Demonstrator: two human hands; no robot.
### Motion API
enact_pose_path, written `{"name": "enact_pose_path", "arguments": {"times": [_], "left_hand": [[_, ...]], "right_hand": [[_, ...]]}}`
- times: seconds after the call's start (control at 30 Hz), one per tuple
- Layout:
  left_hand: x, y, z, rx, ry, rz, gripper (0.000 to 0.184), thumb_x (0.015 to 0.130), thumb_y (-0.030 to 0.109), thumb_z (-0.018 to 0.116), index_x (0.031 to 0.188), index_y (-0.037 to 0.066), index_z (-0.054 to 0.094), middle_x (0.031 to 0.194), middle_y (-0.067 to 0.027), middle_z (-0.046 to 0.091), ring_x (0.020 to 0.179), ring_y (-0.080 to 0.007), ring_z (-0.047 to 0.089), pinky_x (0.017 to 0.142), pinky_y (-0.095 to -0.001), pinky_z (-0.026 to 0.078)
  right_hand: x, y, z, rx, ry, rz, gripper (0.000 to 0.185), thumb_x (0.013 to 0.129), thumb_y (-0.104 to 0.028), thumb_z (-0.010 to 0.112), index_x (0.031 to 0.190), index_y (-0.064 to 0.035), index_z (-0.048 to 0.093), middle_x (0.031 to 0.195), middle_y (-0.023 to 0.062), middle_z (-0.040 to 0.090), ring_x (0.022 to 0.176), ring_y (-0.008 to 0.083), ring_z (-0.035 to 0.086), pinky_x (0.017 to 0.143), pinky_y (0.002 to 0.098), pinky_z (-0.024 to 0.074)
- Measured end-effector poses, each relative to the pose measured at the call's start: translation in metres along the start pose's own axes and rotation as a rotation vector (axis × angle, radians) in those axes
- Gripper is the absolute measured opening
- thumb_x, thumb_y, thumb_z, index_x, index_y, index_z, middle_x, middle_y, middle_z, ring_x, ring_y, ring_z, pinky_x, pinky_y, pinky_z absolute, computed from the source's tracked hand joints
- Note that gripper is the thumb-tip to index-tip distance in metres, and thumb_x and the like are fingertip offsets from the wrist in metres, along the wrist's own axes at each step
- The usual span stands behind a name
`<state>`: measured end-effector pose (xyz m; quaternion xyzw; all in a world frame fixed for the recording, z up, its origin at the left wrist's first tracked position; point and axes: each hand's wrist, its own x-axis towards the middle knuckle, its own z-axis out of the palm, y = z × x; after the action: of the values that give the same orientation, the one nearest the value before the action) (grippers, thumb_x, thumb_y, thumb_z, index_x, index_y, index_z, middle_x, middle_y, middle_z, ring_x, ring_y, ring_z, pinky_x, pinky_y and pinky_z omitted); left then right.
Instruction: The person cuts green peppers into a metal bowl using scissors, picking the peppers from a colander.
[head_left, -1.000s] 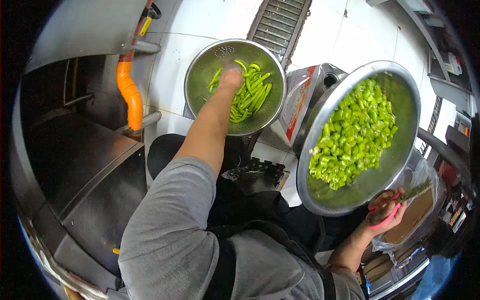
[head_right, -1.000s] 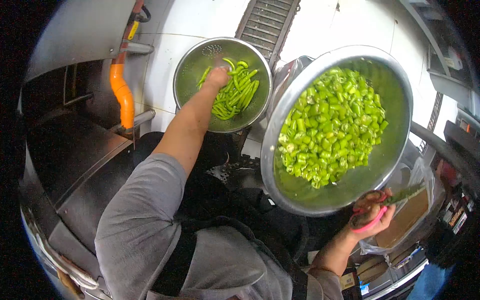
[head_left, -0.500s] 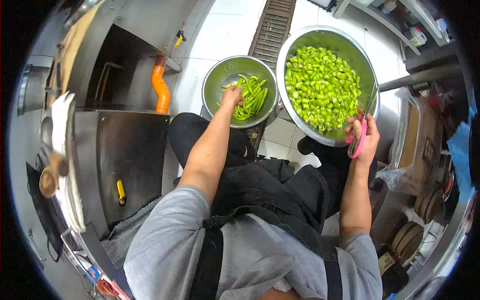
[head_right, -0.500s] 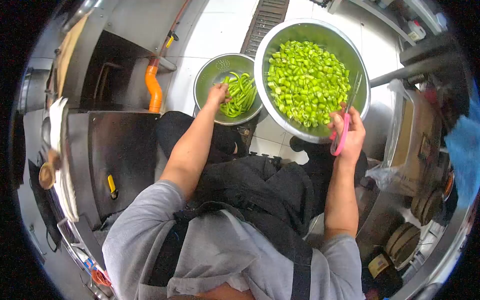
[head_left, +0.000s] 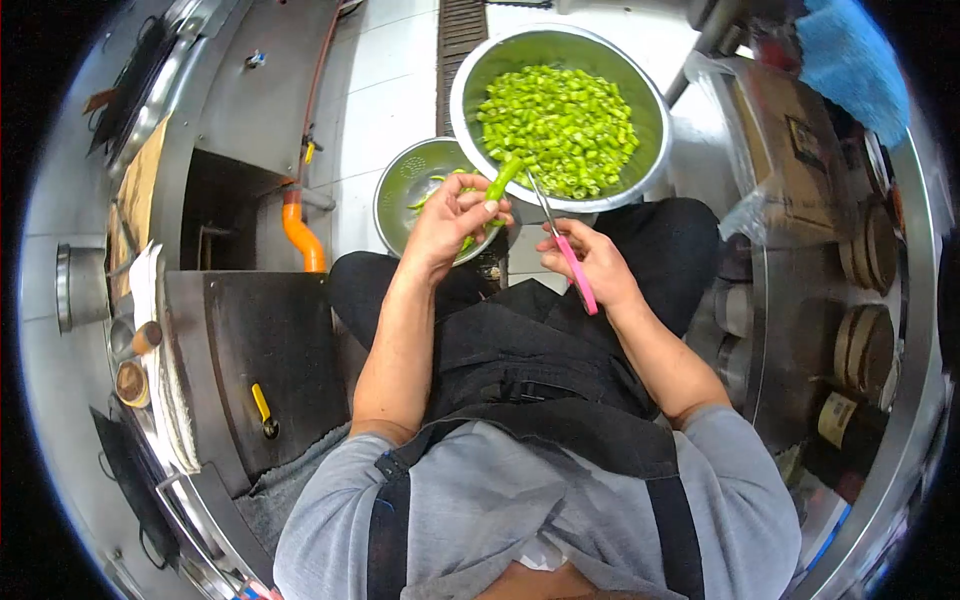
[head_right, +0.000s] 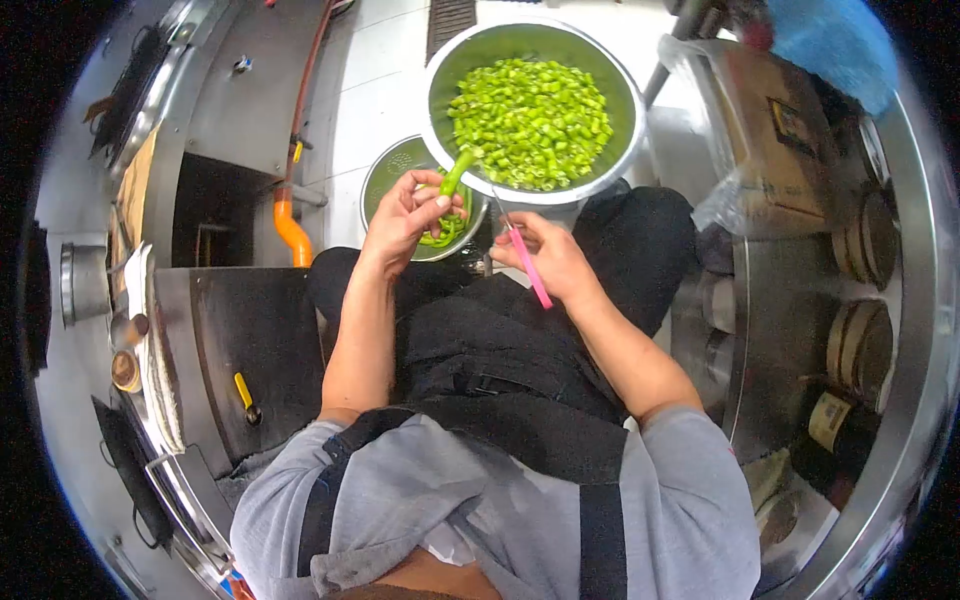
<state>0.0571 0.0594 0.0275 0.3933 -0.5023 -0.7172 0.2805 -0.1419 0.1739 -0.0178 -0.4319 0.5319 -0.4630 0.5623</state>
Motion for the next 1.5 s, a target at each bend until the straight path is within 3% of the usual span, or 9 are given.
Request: {"name": "enact_pose_path", "arguments": {"times": [0.23, 0.33, 0.43, 0.67, 0.77, 0.83, 1.07, 1.3, 1.5], "left_hand": [[-0.003, -0.015, 0.029, 0.160, -0.104, -0.033, 0.030, 0.088, 0.013, 0.063, 0.115, 0.004, 0.052, 0.087, -0.0047, 0.066, 0.072, -0.0077, 0.059, 0.057, -0.0196, 0.040], [-0.001, -0.021, 0.028, 0.123, -0.036, 0.011, 0.032, 0.088, 0.012, 0.063, 0.116, 0.003, 0.052, 0.089, -0.0044, 0.066, 0.074, -0.0074, 0.058, 0.055, -0.0192, 0.040], [-0.001, -0.026, 0.025, 0.139, 0.011, 0.015, 0.032, 0.088, 0.011, 0.063, 0.117, 0.003, 0.051, 0.091, -0.0044, 0.065, 0.076, -0.0077, 0.059, 0.055, -0.0198, 0.040], [0.005, -0.028, 0.015, 0.013, 0.186, 0.010, 0.033, 0.087, 0.009, 0.064, 0.116, 0.003, 0.051, 0.091, -0.0053, 0.066, 0.073, -0.0084, 0.060, 0.053, -0.0189, 0.039], [0.003, -0.025, 0.019, 0.055, 0.103, 0.000, 0.031, 0.087, 0.009, 0.064, 0.114, 0.001, 0.052, 0.091, -0.0052, 0.066, 0.072, -0.0089, 0.060, 0.051, -0.0184, 0.038], [0.003, -0.025, 0.024, 0.157, -0.025, 0.017, 0.030, 0.087, 0.008, 0.063, 0.114, -0.001, 0.052, 0.092, -0.0060, 0.065, 0.076, -0.0104, 0.061, 0.056, -0.0201, 0.043], [0.013, -0.037, 0.022, 0.152, 0.020, 0.046, 0.032, 0.087, 0.004, 0.062, 0.116, -0.003, 0.051, 0.097, -0.0083, 0.064, 0.084, -0.0138, 0.062, 0.076, -0.0256, 0.050], [0.018, -0.033, 0.018, 0.072, 0.174, 0.043, 0.032, 0.085, 0.005, 0.065, 0.113, -0.002, 0.050, 0.094, -0.0096, 0.065, 0.079, -0.0131, 0.063, 0.062, -0.0233, 0.047], [0.015, -0.031, 0.028, 0.134, 0.091, 0.051, 0.030, 0.085, 0.005, 0.065, 0.110, -0.001, 0.051, 0.088, -0.0083, 0.065, 0.073, -0.0113, 0.062, 0.054, -0.0207, 0.042]], "right_hand": [[0.000, -0.016, -0.008, 0.062, 0.069, 0.042, 0.054, 0.076, -0.018, 0.078, 0.118, 0.0067, 0.053, 0.096, 0.0146, 0.066, 0.090, 0.0176, 0.064, 0.078, 0.0289, 0.0525], [0.003, -0.015, -0.009, -0.013, 0.105, 0.080, 0.047, 0.077, -0.021, 0.078, 0.110, 0.0053, 0.058, 0.079, 0.0095, 0.065, 0.057, 0.0102, 0.057, 0.048, 0.0229, 0.0449], [0.007, -0.009, -0.004, 0.032, 0.137, 0.132, 0.043, 0.077, -0.022, 0.077, 0.107, 0.0045, 0.059, 0.072, 0.0071, 0.063, 0.046, 0.0087, 0.051, 0.040, 0.0222, 0.0385], [0.007, 0.013, -0.002, 0.011, 0.123, 0.179, 0.046, 0.078, -0.024, 0.076, 0.109, 0.0044, 0.058, 0.075, 0.0092, 0.064, 0.051, 0.0106, 0.056, 0.044, 0.0229, 0.0427], [0.009, 0.015, 0.002, -0.027, 0.056, 0.084, 0.054, 0.078, -0.024, 0.077, 0.117, 0.0053, 0.054, 0.087, 0.0133, 0.066, 0.067, 0.0156, 0.063, 0.059, 0.0263, 0.0505], [0.011, 0.006, 0.006, -0.005, 0.076, 0.046, 0.052, 0.077, -0.023, 0.077, 0.115, 0.0052, 0.055, 0.085, 0.0122, 0.065, 0.064, 0.0148, 0.062, 0.056, 0.0258, 0.0492], [0.011, -0.004, 0.005, 0.022, 0.117, 0.092, 0.040, 0.078, -0.020, 0.076, 0.104, 0.0044, 0.060, 0.069, 0.0059, 0.059, 0.048, 0.0101, 0.052, 0.041, 0.0234, 0.0395], [0.003, 0.004, -0.003, 0.004, 0.134, 0.185, 0.036, 0.082, -0.018, 0.071, 0.109, 0.0035, 0.059, 0.067, 0.0047, 0.059, 0.048, 0.0104, 0.054, 0.041, 0.0225, 0.0405], [0.008, 0.004, 0.004, 0.009, 0.066, 0.097, 0.051, 0.078, -0.023, 0.077, 0.115, 0.0044, 0.056, 0.087, 0.0117, 0.065, 0.077, 0.0164, 0.063, 0.061, 0.0262, 0.0522]]}}
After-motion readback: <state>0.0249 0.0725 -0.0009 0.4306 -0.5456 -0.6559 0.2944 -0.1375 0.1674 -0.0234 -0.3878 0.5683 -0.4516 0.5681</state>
